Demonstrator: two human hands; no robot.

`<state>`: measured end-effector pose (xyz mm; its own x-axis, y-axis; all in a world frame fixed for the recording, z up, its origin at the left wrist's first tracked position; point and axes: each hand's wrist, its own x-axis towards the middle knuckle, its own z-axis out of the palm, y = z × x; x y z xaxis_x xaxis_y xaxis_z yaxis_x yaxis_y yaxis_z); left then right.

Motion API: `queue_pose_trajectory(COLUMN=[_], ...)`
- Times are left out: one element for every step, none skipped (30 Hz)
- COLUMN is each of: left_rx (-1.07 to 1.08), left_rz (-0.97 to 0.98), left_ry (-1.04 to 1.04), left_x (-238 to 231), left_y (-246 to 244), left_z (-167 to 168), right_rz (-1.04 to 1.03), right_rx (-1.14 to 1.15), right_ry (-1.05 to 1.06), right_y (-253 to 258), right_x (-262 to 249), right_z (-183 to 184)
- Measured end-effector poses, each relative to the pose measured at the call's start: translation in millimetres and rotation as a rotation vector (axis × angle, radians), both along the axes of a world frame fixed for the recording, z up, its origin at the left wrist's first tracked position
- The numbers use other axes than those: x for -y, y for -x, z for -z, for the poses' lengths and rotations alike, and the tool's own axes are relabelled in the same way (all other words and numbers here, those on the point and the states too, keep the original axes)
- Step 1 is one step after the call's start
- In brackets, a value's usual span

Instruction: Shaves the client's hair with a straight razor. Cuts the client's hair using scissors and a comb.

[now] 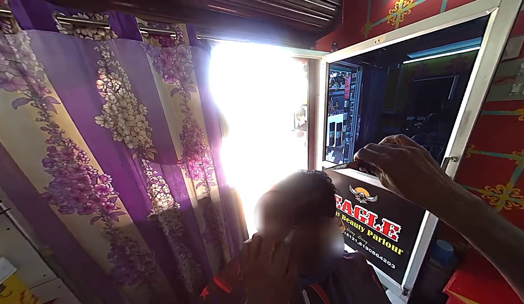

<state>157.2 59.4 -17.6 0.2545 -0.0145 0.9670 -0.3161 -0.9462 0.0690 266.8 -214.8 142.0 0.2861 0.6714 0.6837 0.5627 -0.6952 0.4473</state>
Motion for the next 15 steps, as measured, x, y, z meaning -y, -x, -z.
queue_pose_trajectory(left_rx=[-0.008,-0.012,-0.006,0.002,0.011,0.017,0.015,0.014,0.017,0.019,0.022,0.026,0.031,0.038,0.046], left_rz=[-0.017,-0.019,-0.018,-0.022,-0.036,-0.046,-0.059,-0.072,-0.075,-0.076,-0.074,-0.072,-0.070,-0.064,-0.055], left_ry=[-0.015,-0.014,-0.003,0.009,0.021,0.031,0.036,0.038,0.039,0.041,0.043,0.043,0.042,0.044,0.046], left_x=[2,3,3,2,1,-1,-2,-3,-4,-5,-6,-6,-6,-6,-7], left_y=[-2,-4,-7,-9,-12,-14,-16,-17,-19,-20,-21,-21,-22,-23,-23], left_z=[-6,-13,-19,-23,-27,-30,-33,-35,-37,-38,-40,-41,-42,-42,-42], right_rz=[-0.043,-0.077,-0.082,-0.068,-0.047,-0.034,-0.030,-0.029,-0.031,-0.015,0.011,0.045,0.069,0.088,0.089], right_rx=[-0.015,-0.043,-0.077,-0.098,-0.108,-0.118,-0.136,-0.159,-0.183,-0.216,-0.245,-0.274,-0.293,-0.303,-0.305], right_ry=[0.005,0.021,0.043,0.057,0.067,0.079,0.096,0.123,0.150,0.180,0.210,0.240,0.265,0.281,0.289], right_y=[-7,-12,-16,-19,-21,-21,-21,-21,-20,-18,-15,-11,-8,-5,-2], right_x=[5,10,13,15,17,18,19,19,19,18,15,12,9,5,0], right_z=[2,4,6,9,12,14,16,17,18,19,19,19,19,19,19])
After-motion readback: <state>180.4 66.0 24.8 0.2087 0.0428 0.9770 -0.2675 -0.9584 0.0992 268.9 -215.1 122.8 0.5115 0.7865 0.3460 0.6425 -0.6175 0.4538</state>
